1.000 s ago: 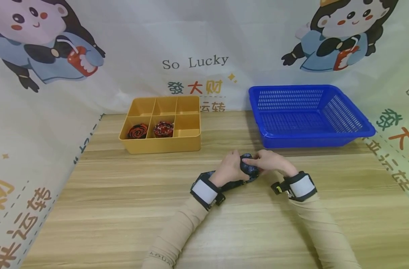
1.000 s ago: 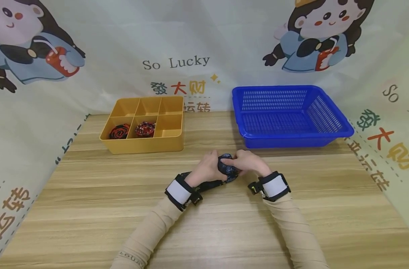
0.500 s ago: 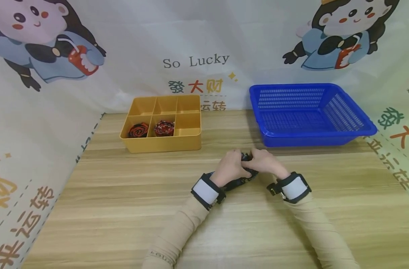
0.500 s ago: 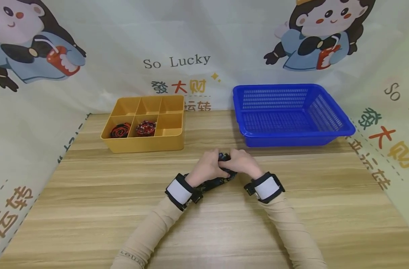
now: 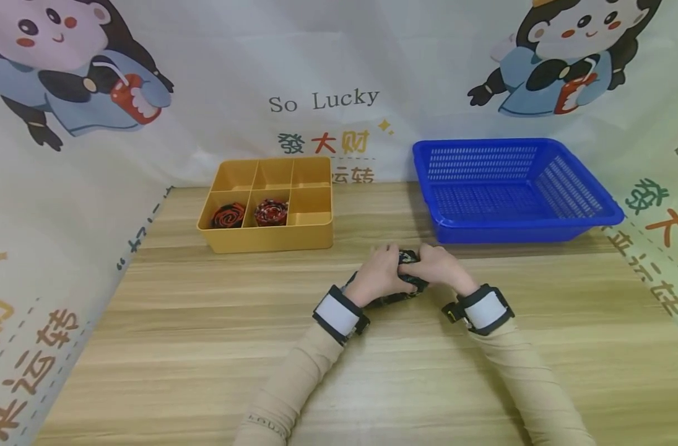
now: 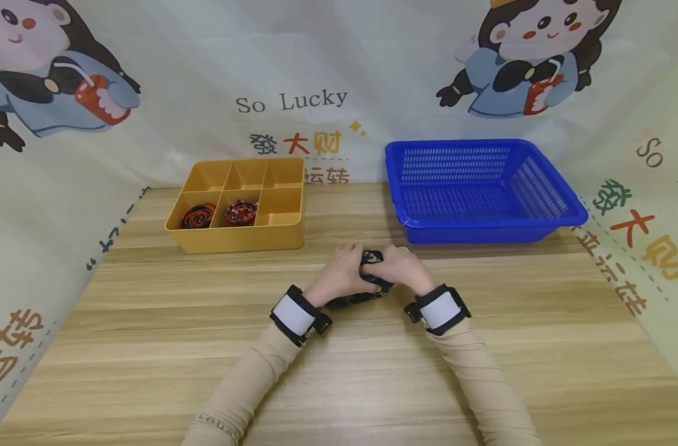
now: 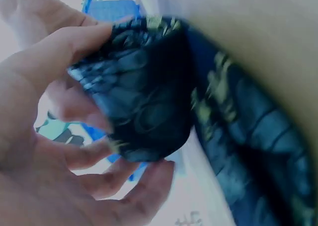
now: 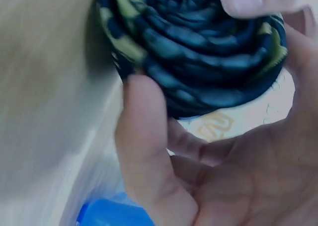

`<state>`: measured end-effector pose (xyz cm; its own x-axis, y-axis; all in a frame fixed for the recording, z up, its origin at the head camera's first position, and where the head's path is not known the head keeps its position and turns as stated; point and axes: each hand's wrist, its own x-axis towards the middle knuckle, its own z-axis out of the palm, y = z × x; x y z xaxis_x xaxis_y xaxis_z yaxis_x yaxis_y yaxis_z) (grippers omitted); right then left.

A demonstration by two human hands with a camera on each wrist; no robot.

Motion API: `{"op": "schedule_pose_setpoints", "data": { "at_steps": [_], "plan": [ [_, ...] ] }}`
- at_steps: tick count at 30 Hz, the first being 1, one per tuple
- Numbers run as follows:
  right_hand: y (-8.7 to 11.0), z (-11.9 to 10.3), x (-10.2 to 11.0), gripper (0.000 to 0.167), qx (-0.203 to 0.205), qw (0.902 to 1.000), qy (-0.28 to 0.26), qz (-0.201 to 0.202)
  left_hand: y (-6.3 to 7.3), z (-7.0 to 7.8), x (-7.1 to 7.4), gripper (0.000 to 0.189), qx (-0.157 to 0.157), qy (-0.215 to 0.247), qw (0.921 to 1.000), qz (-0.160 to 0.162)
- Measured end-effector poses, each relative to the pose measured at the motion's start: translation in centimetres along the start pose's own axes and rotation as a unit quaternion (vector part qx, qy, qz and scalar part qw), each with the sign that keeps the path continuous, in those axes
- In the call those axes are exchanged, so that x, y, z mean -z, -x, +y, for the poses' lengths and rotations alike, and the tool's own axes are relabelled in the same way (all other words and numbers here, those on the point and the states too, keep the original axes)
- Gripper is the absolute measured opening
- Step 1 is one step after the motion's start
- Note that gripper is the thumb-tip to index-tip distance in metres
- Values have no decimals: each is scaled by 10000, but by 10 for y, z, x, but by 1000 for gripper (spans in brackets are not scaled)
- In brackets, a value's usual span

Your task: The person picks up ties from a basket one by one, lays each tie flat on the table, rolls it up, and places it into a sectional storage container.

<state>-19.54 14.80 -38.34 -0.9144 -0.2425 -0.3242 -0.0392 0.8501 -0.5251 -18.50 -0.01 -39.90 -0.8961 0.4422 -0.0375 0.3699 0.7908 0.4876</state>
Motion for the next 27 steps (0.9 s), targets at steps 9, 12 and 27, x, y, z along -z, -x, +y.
{"op": "schedule_pose_setpoints", "data": {
  "at_steps": [9,12,27],
  "plan": [
    [0,4,6,44,40,9963,-792,-340,-4,-11,6,69,329,767,9963,-188],
    [-1,6,9,37,96,9954,-914,-259,-5,-15,4,66,297,976,9946,-183],
    [-4,-2,-3,45,32,9954,-956,111,-6,-24,12,75,-181,686,9969,-352]
  ]
}}
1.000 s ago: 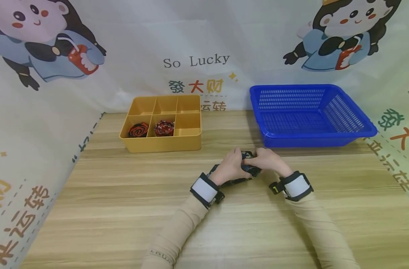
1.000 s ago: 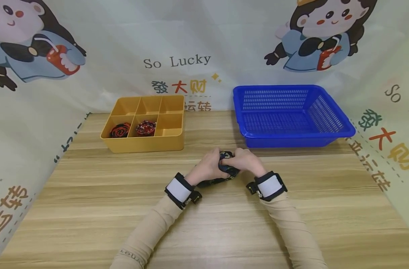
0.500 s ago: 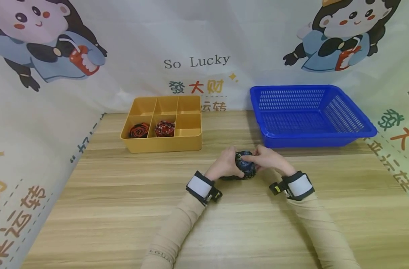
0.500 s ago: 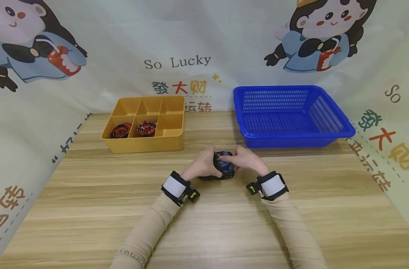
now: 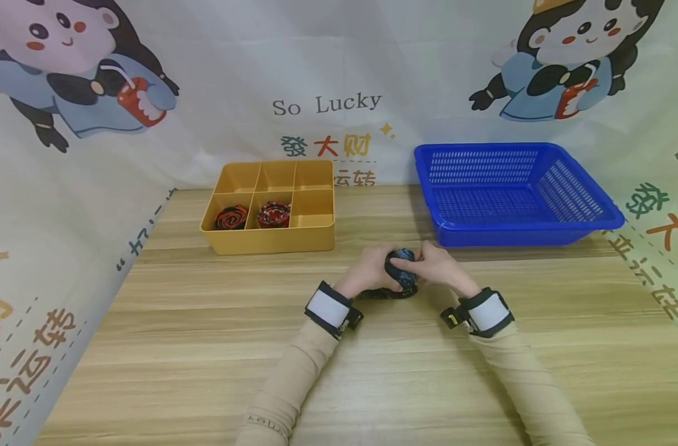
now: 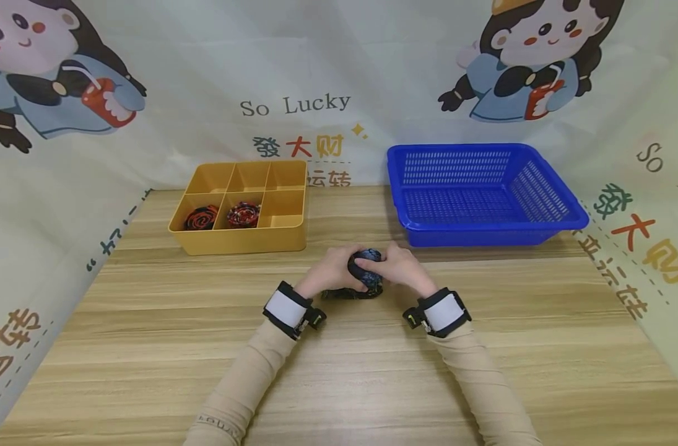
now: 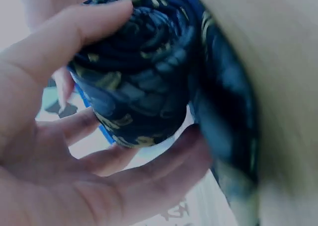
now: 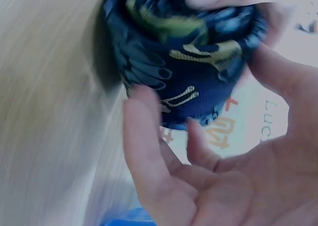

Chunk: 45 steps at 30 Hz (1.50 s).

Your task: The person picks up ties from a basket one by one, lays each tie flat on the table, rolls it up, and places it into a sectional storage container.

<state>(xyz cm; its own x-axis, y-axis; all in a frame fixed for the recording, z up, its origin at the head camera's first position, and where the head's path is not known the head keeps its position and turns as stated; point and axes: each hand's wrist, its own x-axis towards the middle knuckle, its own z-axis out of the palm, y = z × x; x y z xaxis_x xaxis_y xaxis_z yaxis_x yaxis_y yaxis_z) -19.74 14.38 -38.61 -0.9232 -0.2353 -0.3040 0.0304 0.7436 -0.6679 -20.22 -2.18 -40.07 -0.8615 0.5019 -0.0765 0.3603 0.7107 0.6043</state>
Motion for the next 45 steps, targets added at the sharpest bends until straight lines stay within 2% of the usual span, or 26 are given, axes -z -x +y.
{"op": "schedule_pose_setpoints", "data": {
  "at_steps": [3,5,9,15,21,25,28,30,32,35,38,40,42,45],
  "plan": [
    [0,2,2,37,31,9974,-618,-381,-2,-9,2,71,-18,242,9996,136],
    [-1,3,3,34,-13,9949,-822,-576,-3,-11,1,69,-50,203,9996,176],
    [-1,4,3,45,-120,9945,-795,-676,-2,-8,-2,67,-53,-53,9997,242],
    [-2,4,4,58,-80,9946,-653,-802,1,-1,-6,64,-34,-79,9978,660],
    [0,1,0,54,259,9946,-735,-686,3,3,-5,55,-298,-15,9959,858],
    [-1,0,-3,54,469,9939,-792,-604,2,5,-6,56,-230,111,9971,722],
    [-1,0,-6,60,251,9987,-312,-315,2,8,-9,61,-126,-44,9987,485],
    [-2,-2,-9,63,119,9998,65,-122,2,11,-11,66,-175,-388,9981,442],
    [-2,-5,-13,63,-28,9991,406,114,4,15,-12,70,-327,-771,9946,619],
    [-3,-8,-17,65,6,9984,495,287,5,17,-11,67,-682,-1073,9862,1057],
    [-2,-5,-14,65,153,9996,200,87,4,14,-8,60,-579,-646,9906,1059],
    [-1,-2,-9,65,249,9989,-279,-285,3,11,-5,59,-346,-152,9958,832],
    [-1,1,-3,65,121,9952,-738,-633,1,7,-3,61,-95,186,9983,544],
    [-1,4,3,64,-91,9897,-1131,-875,-3,0,-3,65,-87,488,9986,186]
  ]
}}
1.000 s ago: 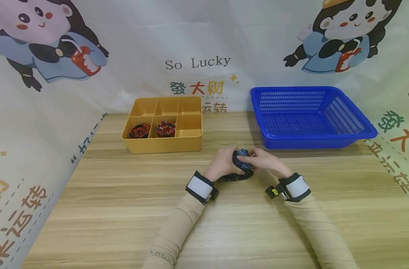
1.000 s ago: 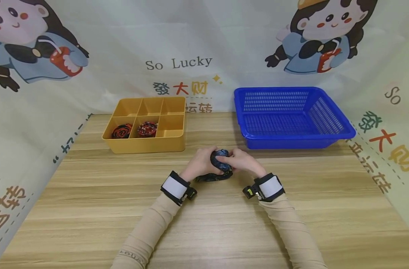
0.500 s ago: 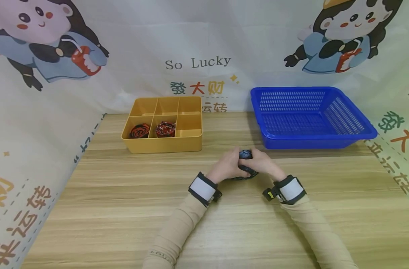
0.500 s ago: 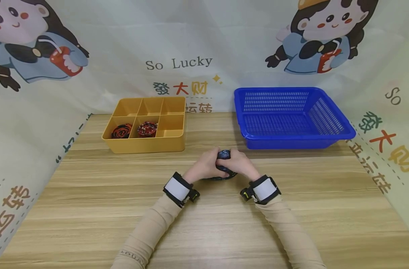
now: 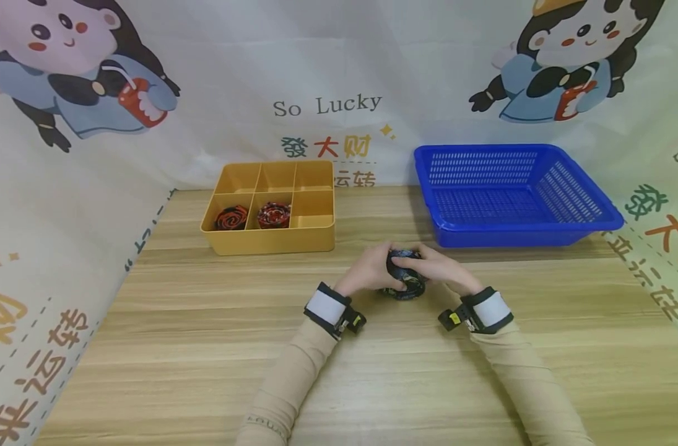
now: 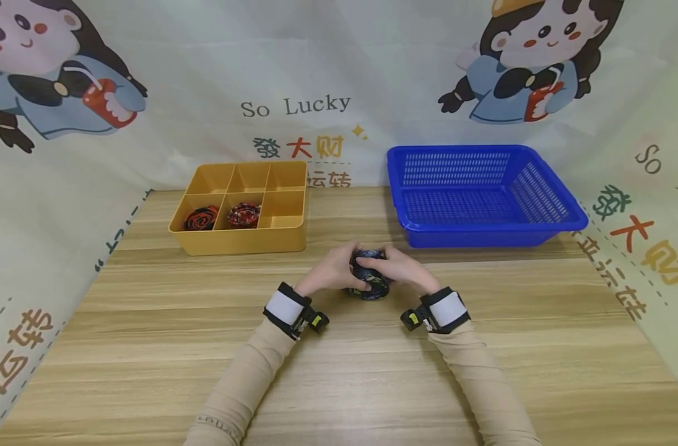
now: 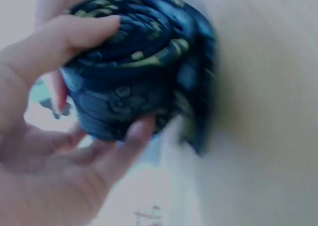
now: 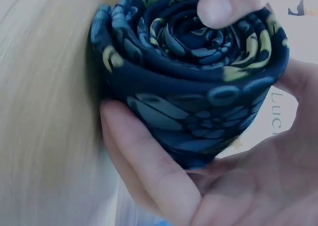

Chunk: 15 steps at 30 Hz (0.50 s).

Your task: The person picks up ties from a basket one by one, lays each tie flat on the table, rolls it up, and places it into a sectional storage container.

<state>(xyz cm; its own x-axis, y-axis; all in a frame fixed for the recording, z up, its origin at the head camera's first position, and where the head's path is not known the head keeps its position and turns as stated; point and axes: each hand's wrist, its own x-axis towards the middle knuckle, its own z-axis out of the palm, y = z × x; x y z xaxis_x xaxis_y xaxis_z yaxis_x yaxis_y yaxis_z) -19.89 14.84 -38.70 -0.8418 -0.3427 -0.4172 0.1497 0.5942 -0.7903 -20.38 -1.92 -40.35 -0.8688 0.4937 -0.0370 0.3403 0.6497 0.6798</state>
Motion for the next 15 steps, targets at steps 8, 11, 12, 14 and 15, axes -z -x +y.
{"op": "schedule_pose_setpoints", "data": {
  "at_steps": [8,11,12,14,15],
  "plan": [
    [-1,5,3,66,45,9999,-139,57,-3,-9,-5,71,-198,319,9989,-270],
    [-2,3,0,67,18,9990,218,387,-2,-8,-6,71,-322,106,9990,-292],
    [-2,2,-2,68,11,9977,414,531,-1,-6,-6,73,-352,-50,9989,-309],
    [-2,0,-6,70,-38,9938,811,760,1,-1,-5,74,-356,-372,9981,-330],
    [-3,-2,-8,70,-19,9921,950,824,3,1,-5,76,-330,-505,9977,-322]
  ]
}}
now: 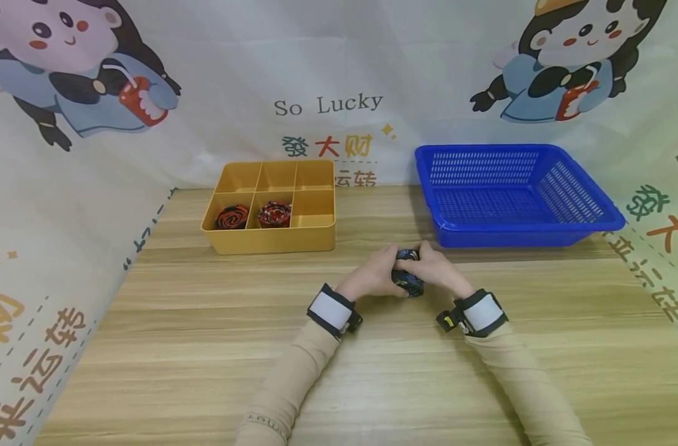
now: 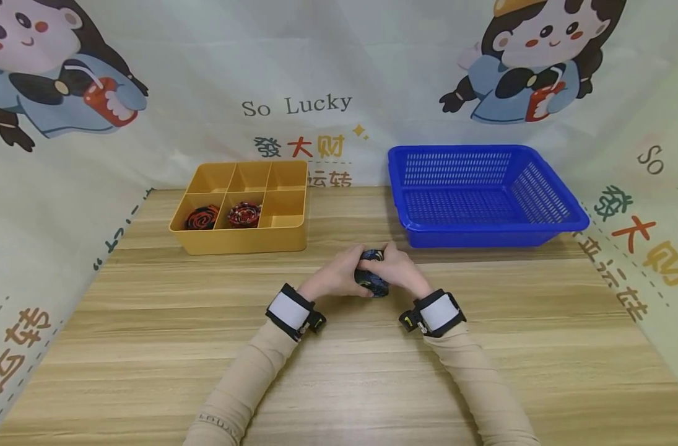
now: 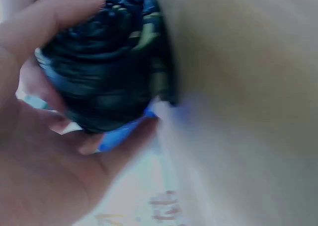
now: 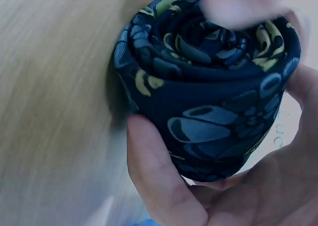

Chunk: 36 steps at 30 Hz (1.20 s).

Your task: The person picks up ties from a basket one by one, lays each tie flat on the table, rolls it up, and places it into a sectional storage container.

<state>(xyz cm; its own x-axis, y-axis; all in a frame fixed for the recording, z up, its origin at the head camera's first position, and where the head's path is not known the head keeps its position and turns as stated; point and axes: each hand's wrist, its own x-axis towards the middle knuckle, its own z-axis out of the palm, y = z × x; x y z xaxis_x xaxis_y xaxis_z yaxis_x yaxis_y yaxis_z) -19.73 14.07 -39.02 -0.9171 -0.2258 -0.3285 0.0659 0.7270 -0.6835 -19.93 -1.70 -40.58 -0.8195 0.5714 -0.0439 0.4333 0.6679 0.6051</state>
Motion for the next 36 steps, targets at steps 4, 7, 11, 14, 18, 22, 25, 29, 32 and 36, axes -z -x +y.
{"op": "schedule_pose_setpoints", "data": {
  "at_steps": [4,7,11,14,18,22,25,29,32,36],
  "plan": [
    [1,-4,-4,73,145,9993,332,107,5,11,5,81,165,-327,9993,33],
    [3,-2,-1,77,269,9993,275,-33,7,12,6,76,125,-465,9988,84],
    [3,4,5,86,173,9988,-242,-388,5,4,4,68,-135,-629,9979,86],
    [3,6,6,92,145,9977,-490,-449,4,-3,4,79,-221,-548,9981,-149],
    [2,4,4,87,492,9965,-608,-298,5,-7,8,94,22,20,9993,-370],
    [0,2,0,79,1235,9903,-621,-144,7,-6,14,96,217,-5,9997,-126],
    [-1,3,-3,79,1666,9844,-563,-34,8,-4,17,100,216,-476,9986,-84],
    [-2,7,-4,79,1768,9810,-794,-56,9,-2,17,93,251,-639,9976,-2],
    [-3,12,-3,75,1867,9773,-976,-239,9,-4,16,94,180,-606,9980,97],
    [-1,13,4,66,1938,9748,-1031,-408,9,-8,19,95,20,-781,9967,206]
  ]
}}
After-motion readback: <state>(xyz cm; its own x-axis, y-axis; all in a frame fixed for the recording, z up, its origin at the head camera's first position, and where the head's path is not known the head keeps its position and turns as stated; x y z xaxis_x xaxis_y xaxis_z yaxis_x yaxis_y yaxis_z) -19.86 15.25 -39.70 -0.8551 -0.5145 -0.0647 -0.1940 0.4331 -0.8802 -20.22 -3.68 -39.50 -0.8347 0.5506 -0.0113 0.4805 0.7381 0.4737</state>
